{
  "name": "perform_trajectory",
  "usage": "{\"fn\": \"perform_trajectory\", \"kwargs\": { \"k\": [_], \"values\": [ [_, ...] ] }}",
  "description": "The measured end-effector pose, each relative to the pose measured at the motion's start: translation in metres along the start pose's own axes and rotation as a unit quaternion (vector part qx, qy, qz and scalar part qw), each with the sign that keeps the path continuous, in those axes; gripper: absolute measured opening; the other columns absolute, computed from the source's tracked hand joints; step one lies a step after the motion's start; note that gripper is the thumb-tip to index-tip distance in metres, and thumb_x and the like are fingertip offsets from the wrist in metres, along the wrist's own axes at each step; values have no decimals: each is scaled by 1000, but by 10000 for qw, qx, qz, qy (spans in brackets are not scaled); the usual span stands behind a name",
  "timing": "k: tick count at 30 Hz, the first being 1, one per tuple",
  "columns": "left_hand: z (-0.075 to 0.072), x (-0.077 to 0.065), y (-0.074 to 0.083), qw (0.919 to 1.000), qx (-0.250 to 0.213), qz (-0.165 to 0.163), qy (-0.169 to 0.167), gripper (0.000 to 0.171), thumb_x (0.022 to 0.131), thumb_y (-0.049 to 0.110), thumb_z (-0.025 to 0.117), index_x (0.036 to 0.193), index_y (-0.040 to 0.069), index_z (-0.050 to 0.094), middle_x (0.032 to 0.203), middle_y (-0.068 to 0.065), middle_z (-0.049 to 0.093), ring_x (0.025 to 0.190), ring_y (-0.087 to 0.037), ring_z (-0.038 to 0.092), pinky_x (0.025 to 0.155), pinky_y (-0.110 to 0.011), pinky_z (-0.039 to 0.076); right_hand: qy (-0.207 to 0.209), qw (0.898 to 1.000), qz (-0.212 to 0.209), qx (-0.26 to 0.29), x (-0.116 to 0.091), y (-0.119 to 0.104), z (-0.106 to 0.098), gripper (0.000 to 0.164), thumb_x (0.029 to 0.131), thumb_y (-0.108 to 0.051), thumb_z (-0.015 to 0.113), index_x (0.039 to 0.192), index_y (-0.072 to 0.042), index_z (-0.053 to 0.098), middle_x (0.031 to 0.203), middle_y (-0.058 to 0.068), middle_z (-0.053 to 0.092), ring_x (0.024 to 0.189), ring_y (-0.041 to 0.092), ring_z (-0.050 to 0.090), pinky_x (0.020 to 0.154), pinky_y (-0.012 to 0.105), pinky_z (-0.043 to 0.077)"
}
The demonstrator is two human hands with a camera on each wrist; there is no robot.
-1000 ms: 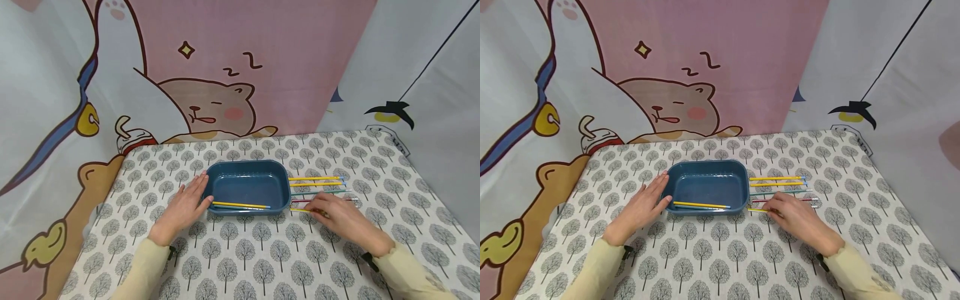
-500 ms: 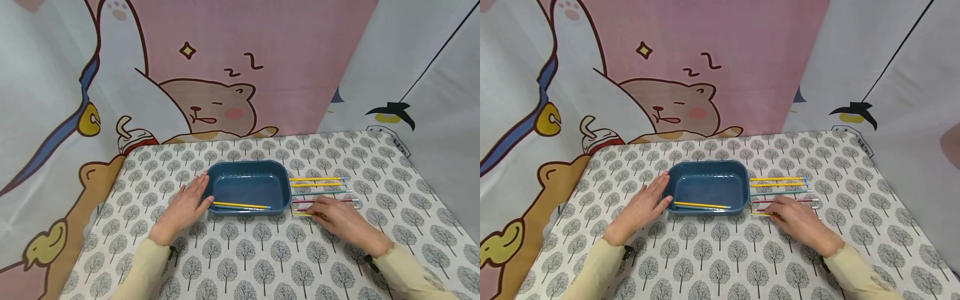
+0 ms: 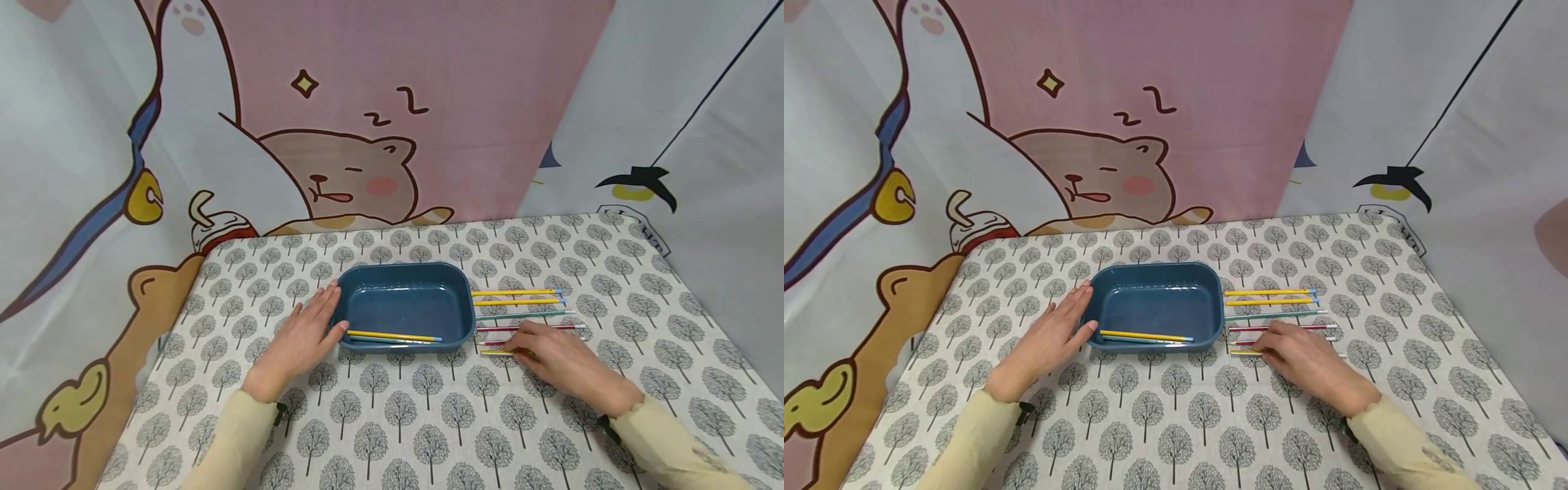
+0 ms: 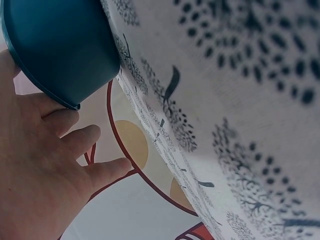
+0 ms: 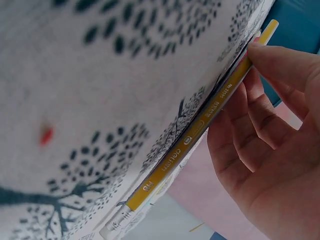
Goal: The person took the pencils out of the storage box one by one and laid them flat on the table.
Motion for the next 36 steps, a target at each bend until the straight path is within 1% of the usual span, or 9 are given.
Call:
{"fn": "perform_trajectory", "kwargs": {
  "k": [6, 12, 18, 22, 26, 36],
  "values": [
    [2, 1, -1, 10000, 47, 43, 21, 70, 110, 45, 45, 164, 5, 26, 172, -9, 19, 155, -36, 23, 120, -66, 25, -26, 10000, 20, -38, 0, 2, 1, 23, 83, -7, 84, 102, -20, 80, 97, -12, 66, 80, 2, 61, 66, 26, 57],
    [2, 0, -1, 10000, 26, 22, -4, 71, 110, 47, 44, 165, 6, 24, 172, -8, 18, 155, -35, 24, 120, -65, 25, 90, 9998, -131, -84, 0, 3, 2, 23, 82, -7, 85, 102, -19, 81, 99, -10, 68, 82, 6, 65, 68, 28, 59],
    [2, 1, -1, 10000, 51, 18, 4, 71, 110, 46, 44, 165, 5, 24, 172, -9, 18, 155, -36, 23, 120, -66, 25, 13, 9999, -77, -76, 1, 2, 3, 24, 82, -6, 85, 101, -19, 81, 99, -10, 68, 83, 6, 65, 68, 28, 59],
    [1, 0, -1, 10000, 2, -1, -1, 71, 110, 47, 44, 165, 7, 24, 172, -8, 18, 156, -33, 23, 121, -65, 24, -37, 10000, -49, -78, 1, 2, 3, 25, 82, -5, 85, 101, -20, 80, 98, -10, 68, 83, 5, 63, 66, 26, 58],
    [1, -1, -1, 10000, -5, -4, -4, 72, 110, 51, 41, 165, 8, 24, 172, -6, 17, 157, -31, 21, 121, -64, 24, -49, 9999, -33, -99, 1, 2, 3, 25, 82, -5, 85, 101, -20, 80, 98, -10, 68, 83, 6, 63, 66, 26, 57],
    [2, -1, -1, 10000, -22, -75, -26, 72, 110, 51, 42, 166, 10, 23, 173, -4, 15, 157, -29, 19, 121, -64, 24, -29, 10000, -12, -77, 2, 2, 2, 23, 82, -6, 85, 100, -19, 81, 96, -11, 67, 81, 5, 62, 65, 25, 56]
  ]
}}
Point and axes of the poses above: each hand's wrist, its own x-axis towards the middle knuckle, its own z-axis out of the palm, y = z × x, the point moved 1 cm from there along x, towards the middle knuckle
